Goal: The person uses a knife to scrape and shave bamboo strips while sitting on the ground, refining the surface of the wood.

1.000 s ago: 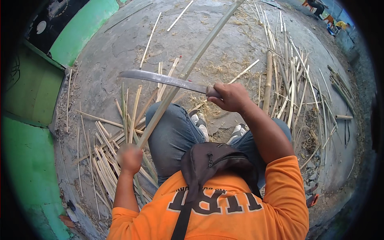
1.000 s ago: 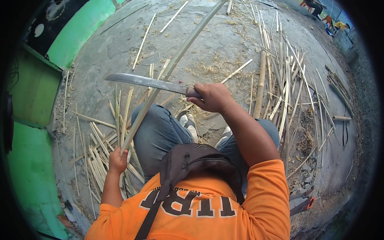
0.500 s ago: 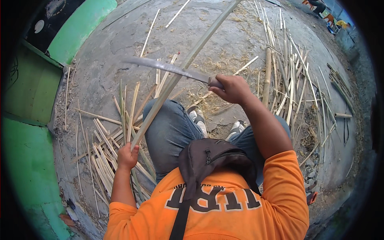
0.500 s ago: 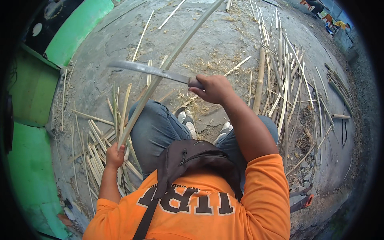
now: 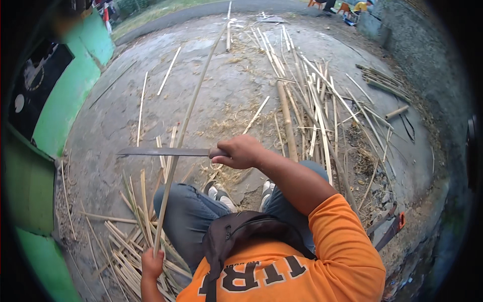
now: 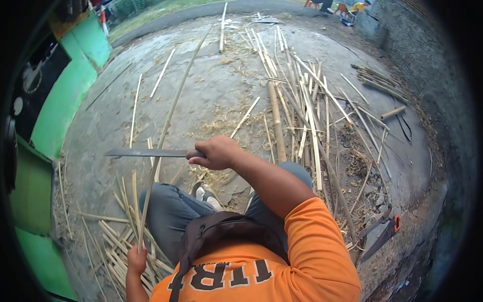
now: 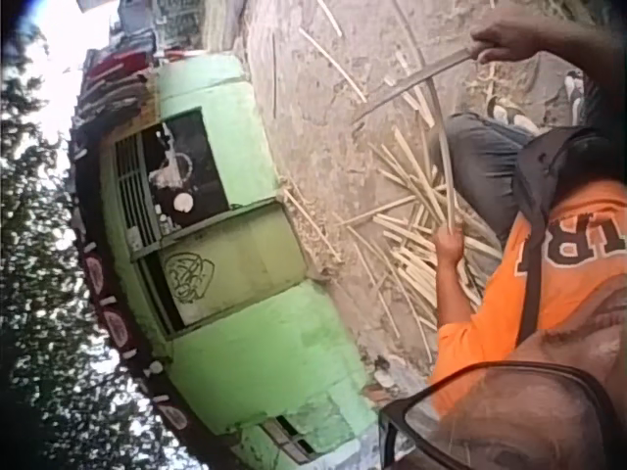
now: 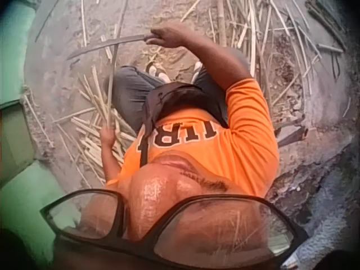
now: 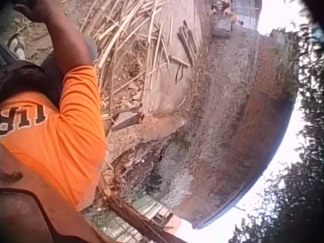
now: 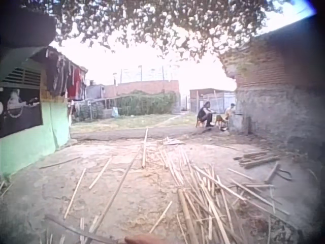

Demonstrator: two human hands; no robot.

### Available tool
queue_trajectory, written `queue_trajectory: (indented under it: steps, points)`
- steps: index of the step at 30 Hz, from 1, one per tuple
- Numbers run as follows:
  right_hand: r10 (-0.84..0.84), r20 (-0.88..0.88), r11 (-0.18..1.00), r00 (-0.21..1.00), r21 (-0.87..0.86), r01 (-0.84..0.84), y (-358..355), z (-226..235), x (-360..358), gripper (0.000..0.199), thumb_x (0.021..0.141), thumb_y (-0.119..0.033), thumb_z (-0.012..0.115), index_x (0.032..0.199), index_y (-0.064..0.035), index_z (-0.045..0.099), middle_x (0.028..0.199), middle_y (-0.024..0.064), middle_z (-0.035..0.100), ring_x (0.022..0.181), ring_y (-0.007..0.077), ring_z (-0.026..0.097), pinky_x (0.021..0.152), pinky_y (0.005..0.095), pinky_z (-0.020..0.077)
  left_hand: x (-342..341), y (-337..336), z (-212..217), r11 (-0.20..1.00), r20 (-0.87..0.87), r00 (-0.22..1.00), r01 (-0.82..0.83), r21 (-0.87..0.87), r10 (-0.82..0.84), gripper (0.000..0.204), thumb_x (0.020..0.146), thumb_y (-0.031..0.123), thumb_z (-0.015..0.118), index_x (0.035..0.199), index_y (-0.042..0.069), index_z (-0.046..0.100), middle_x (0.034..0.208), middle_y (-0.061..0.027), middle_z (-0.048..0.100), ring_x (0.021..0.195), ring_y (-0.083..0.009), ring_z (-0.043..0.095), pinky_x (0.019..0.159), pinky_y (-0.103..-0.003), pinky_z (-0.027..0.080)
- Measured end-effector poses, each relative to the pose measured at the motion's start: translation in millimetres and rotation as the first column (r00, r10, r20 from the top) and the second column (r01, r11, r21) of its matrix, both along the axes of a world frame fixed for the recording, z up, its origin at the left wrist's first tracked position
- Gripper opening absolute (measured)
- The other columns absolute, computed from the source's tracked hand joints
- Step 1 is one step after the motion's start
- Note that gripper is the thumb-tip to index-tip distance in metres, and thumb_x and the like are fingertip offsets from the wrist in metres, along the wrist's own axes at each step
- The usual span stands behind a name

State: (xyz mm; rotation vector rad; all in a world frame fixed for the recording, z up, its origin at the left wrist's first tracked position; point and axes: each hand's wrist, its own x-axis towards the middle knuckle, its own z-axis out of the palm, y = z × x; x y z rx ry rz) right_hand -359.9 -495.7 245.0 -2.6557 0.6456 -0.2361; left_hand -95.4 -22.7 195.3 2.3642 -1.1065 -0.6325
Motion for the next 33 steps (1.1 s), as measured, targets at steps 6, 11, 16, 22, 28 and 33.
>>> queue_trajectory:
  steps: [6, 11, 16, 22, 28, 33]
  points:
    - [-0.111, 0.124, 0.994, 0.986, 0.032, 0.108, -23.3, -23.1, -10.2, 0.058, 0.099, -0.066, 0.055, 0.102, -0.0090, 0.068, 0.085, 0.0199, 0.071, 0.084, 0.0447, 0.070, 0.075, 0.0555, 0.0547, -8.4, 17.4, -13.2, 0.997, -0.079, 0.997, -0.017, -0.069, 0.011, 0.064, 0.097, 0.061, 0.067, 0.085, -0.001, 0.063, 0.065, -0.0104, 0.058, 0.064, -0.0191, 0.055, 0.061, -0.040, 0.047]
    - [-0.038, 0.149, 0.998, 0.988, 0.058, 0.030, -10.6, -26.8, -2.2, 0.054, 0.098, -0.065, 0.058, 0.099, -0.0109, 0.067, 0.083, 0.0206, 0.070, 0.084, 0.0457, 0.069, 0.074, 0.0554, 0.0542, -15.0, 11.6, -23.6, 0.995, -0.052, 0.998, -0.043, -0.090, 0.039, 0.069, 0.097, 0.066, 0.064, 0.087, -0.003, 0.064, 0.064, -0.0109, 0.059, 0.063, -0.0197, 0.059, 0.060, -0.040, 0.048]
    - [0.046, 0.124, 0.996, 0.991, -0.076, -0.037, -25.4, -13.3, -8.9, 0.052, 0.096, -0.063, 0.061, 0.093, -0.0112, 0.066, 0.078, 0.0180, 0.069, 0.080, 0.0445, 0.069, 0.069, 0.0542, 0.0529, -14.3, 16.7, -51.5, 0.989, 0.065, 0.997, -0.023, -0.149, 0.033, 0.072, 0.096, 0.068, 0.062, 0.087, -0.003, 0.063, 0.066, -0.0183, 0.060, 0.063, -0.0355, 0.064, 0.061, -0.045, 0.048]
    - [-0.048, 0.232, 0.998, 0.972, -0.016, 0.053, -20.3, -21.6, -13.8, 0.053, 0.097, -0.063, 0.060, 0.094, -0.0098, 0.065, 0.079, 0.0184, 0.069, 0.080, 0.0442, 0.069, 0.070, 0.0541, 0.0530, -21.2, 16.2, -51.6, 0.989, 0.155, 0.988, -0.004, -0.150, 0.027, 0.070, 0.096, 0.068, 0.061, 0.085, -0.002, 0.060, 0.069, -0.0230, 0.061, 0.070, -0.0501, 0.063, 0.062, -0.053, 0.048]
    - [0.109, 0.089, 0.984, 0.990, -0.153, -0.095, -1.8, -24.1, 0.1, 0.049, 0.096, -0.060, 0.064, 0.099, -0.0111, 0.062, 0.081, 0.0169, 0.070, 0.080, 0.0419, 0.071, 0.069, 0.0534, 0.0541, -39.0, 18.3, -53.1, 0.987, 0.292, 0.948, -0.093, -0.131, 0.128, 0.071, 0.093, 0.072, 0.061, 0.087, 0.001, 0.059, 0.075, -0.0246, 0.061, 0.075, -0.0530, 0.062, 0.065, -0.057, 0.047]
    - [0.071, 0.130, 0.985, 0.989, -0.165, -0.049, -10.3, -19.2, -0.3, 0.047, 0.093, -0.060, 0.067, 0.095, -0.0128, 0.061, 0.072, 0.0146, 0.068, 0.073, 0.0417, 0.069, 0.062, 0.0526, 0.0524, -38.0, 2.0, -48.4, 0.988, 0.272, 0.950, -0.148, -0.051, 0.156, 0.045, 0.087, 0.042, 0.081, 0.085, 0.001, 0.063, 0.077, -0.0267, 0.067, 0.079, -0.0524, 0.066, 0.068, -0.056, 0.051]
